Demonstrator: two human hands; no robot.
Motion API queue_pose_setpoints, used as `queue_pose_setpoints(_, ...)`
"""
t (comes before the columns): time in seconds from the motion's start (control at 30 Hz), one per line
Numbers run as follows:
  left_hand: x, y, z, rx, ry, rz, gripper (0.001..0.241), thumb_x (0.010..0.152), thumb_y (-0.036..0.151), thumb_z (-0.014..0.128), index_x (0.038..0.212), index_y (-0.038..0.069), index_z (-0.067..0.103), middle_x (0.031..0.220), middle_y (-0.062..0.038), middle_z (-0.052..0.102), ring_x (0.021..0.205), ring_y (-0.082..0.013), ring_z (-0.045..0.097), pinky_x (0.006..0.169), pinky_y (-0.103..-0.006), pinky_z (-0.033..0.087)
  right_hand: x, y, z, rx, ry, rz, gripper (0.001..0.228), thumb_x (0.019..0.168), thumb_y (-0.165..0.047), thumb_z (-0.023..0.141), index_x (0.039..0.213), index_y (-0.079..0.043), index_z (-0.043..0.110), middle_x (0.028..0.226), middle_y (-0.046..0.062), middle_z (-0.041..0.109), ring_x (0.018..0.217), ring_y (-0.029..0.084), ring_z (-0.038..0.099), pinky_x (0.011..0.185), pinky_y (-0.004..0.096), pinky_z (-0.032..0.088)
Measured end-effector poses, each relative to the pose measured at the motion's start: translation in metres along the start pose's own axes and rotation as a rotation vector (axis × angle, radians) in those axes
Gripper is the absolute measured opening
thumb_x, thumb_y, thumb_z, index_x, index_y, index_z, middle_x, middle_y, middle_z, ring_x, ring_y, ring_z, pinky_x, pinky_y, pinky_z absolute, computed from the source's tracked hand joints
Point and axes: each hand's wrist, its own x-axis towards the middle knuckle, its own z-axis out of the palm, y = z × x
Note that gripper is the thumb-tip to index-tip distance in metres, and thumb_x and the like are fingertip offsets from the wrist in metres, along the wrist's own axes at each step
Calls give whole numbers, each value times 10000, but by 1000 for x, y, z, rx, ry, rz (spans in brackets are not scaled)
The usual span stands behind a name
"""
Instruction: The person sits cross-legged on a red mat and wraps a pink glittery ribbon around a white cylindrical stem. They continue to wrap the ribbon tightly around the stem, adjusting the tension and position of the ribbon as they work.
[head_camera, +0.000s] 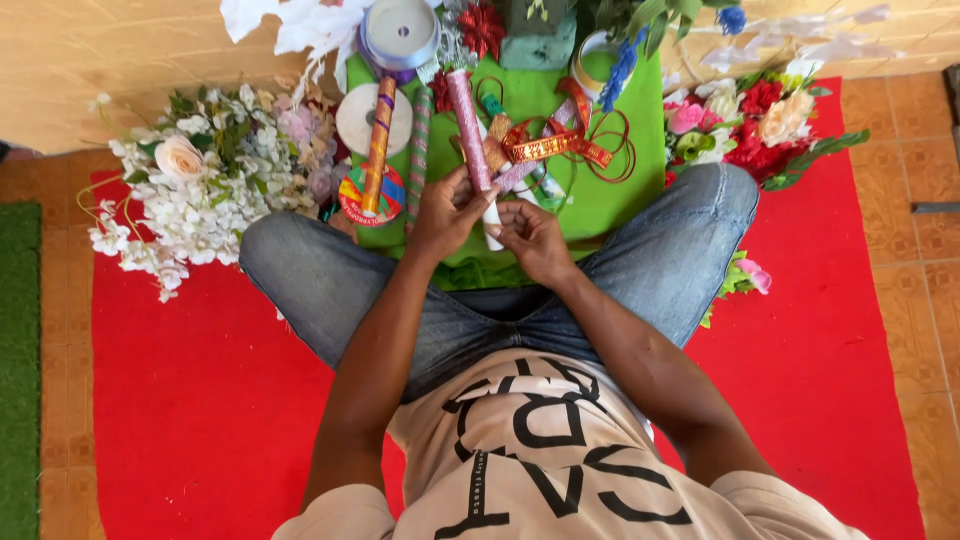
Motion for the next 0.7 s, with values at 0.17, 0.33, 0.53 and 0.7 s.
queue_pose_setpoints(0.17,-1,-15,3,-11,27,-20,445,979,109,740,1349,-71,569,1063,-270,716,984,-365,735,864,-496,614,1,-3,3,-43,13,1,330,928,14,760,1234,47,643,925,123,715,791,130,709,661,261,598)
queue_pose_setpoints(0.33,0,-9,5,-69,36,-84,478,984,165,751,1355,-58,548,1106,-237,706,1045,-355,723,915,-488,599,1,0,1,-67,29,8,321,932,-6,763,1229,37,652,929,120,730,793,125,714,677,265,598)
queue_pose_setpoints(0.53,2,-10,1,-45,14,-138,475,989,164,744,1360,-40,529,1153,-234,688,1080,-360,704,942,-497,586,3,1,2,-94,39,-19,311,925,-26,779,1207,40,669,902,129,739,785,142,727,677,277,603)
queue_pose_setpoints(0.7,4,-37,-6,-163,75,-200,533,1015,187,700,1421,-58,455,1247,-250,627,1165,-387,661,1014,-505,555,6,6,1,-97,56,-27,294,943,-47,770,1200,51,668,906,132,736,799,145,721,684,294,607)
